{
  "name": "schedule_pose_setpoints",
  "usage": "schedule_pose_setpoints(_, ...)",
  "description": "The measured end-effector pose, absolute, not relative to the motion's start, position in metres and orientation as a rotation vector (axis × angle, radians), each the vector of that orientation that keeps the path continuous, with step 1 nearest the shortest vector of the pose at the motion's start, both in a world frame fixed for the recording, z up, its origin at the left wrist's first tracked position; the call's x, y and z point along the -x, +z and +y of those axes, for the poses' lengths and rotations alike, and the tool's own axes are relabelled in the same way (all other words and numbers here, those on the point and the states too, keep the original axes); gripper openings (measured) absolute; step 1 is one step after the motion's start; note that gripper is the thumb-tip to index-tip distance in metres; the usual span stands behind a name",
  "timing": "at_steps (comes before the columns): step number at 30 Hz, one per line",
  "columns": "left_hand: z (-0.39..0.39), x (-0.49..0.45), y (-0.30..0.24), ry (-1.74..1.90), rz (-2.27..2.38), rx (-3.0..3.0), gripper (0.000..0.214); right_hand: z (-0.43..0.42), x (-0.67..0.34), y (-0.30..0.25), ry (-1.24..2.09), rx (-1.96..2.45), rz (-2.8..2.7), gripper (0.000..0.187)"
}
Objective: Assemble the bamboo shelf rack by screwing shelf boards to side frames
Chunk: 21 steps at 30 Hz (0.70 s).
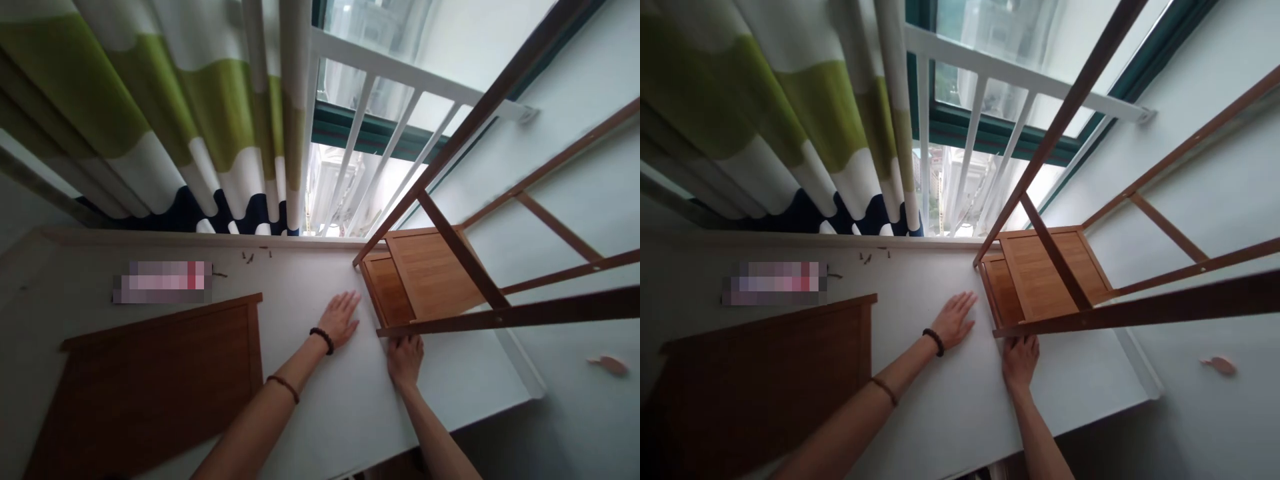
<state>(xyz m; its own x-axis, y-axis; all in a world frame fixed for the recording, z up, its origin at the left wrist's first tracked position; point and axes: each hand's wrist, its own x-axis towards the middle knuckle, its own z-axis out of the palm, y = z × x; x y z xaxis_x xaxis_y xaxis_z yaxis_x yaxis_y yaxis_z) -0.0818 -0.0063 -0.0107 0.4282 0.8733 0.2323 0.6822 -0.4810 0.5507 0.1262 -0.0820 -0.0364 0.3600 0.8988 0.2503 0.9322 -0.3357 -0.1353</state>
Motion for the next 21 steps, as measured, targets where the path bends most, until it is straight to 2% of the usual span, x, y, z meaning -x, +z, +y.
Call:
schedule_pose_setpoints(4, 0.03, 0.141, -0.019, 0.618, 1.789, -2.173, 0.059, -0.082, -0.125, -0.037, -0.14, 2.396, -1.648, 0.045)
schedule_pose_setpoints(11, 0.076, 0.209, -0.008, 0.485, 2.293, -1.934, 0.069, -0.08, -0.115, -0.025, -0.125, 2.427, -1.593, 0.043)
schedule_pose_setpoints(21, 0.079, 0.21, -0.006, 0.389, 2.205, -2.176, 0.056, -0.077, -0.111, -0.019, -0.085, 2.467, -1.54, 0.039)
